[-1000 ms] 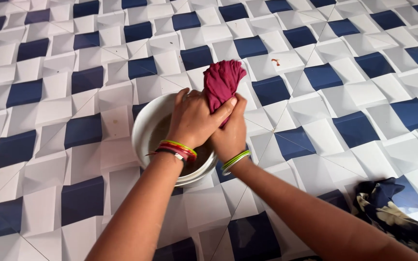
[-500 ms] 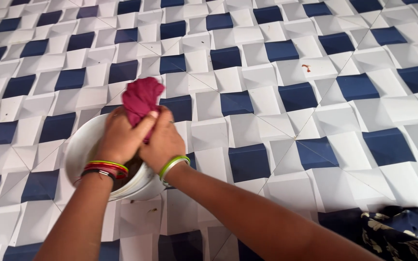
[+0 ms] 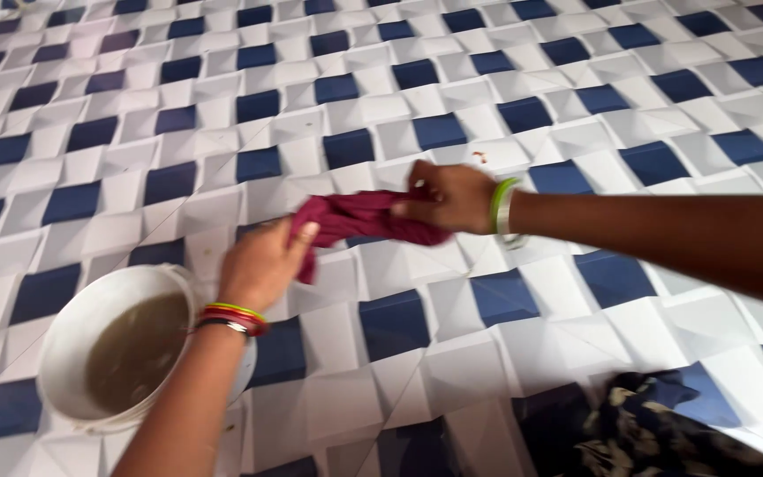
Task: The person wrings out a cloth in a bucket of water and wipes the tiled floor and marble surface by hand.
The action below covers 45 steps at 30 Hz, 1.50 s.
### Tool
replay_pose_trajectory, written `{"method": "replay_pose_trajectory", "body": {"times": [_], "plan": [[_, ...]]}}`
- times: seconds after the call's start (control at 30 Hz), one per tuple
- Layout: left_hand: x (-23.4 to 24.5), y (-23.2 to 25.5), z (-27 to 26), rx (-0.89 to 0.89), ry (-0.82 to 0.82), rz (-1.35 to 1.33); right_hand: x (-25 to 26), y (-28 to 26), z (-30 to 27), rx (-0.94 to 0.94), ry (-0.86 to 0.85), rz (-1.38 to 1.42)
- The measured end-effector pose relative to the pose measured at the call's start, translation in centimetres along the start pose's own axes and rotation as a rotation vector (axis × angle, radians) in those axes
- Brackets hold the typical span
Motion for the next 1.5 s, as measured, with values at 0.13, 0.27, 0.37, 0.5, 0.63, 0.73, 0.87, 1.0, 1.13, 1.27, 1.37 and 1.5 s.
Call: {"method": "replay_pose_trajectory", "body": {"times": [0.13,0.27,0.37,0.5,0.63,0.73,0.87,1.0,1.13,1.27,1.37,1.5], "plan": [[-1.0,7.3,1.5,-0.092,0.036,-0.063,6.4,5.0,-4.6,0.113,0.252,-0.089],[-0.4,11.4,3.4,-0.203,0.223,-0.274,7.5,14.1,-6.2,-0.257,0.496,0.19],[-3.2,13.6,5.9,-0.025,0.033,-0.424,5.5,20.0,-7.0,-0.421,0.584,0.371],[-3.8,17.2,8.2,-0.01,-0.047,-0.46,4.0,24.2,-6.6,-0.436,0.711,1.39],[-6.0,20.0,7.5,-0.102,-0.376,-0.207,3.3,21.8,-6.5,-0.425,0.603,1.531],[-6.5,22.3,7.1,-0.316,-0.217,-0.323,2.3,17.8,-5.8,-0.351,0.407,1.61],[-8.7,22.5,7.0,-0.346,-0.215,-0.478,2.2,11.7,-5.4,-0.034,0.104,1.702],[-10.0,19.8,6.4,-0.2,-0.27,-0.669,5.0,10.9,-6.2,0.028,0.11,1.686],[-8.4,18.2,7.6,-0.046,-0.254,-0.584,7.9,15.9,-6.7,-0.116,0.362,1.333],[-3.5,22.3,10.1,-0.376,-0.151,-0.743,10.9,20.3,-7.2,-0.111,0.582,1.301],[0.2,23.8,12.4,-0.371,0.047,-0.776,13.9,20.5,-7.8,0.038,0.701,1.195],[1.0,22.7,14.5,-0.21,0.076,-0.882,15.9,18.9,-10.1,0.27,0.7,1.067]]}}
Point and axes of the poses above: each hand's wrist, its own z-axis towards the middle knuckle, its own x-axis out of the back of the hand, y = z × x, the point moved 6 cm from there along z, towards the middle knuckle, and after that the axes turned 14 degrees about z, right-handed, at the moved point
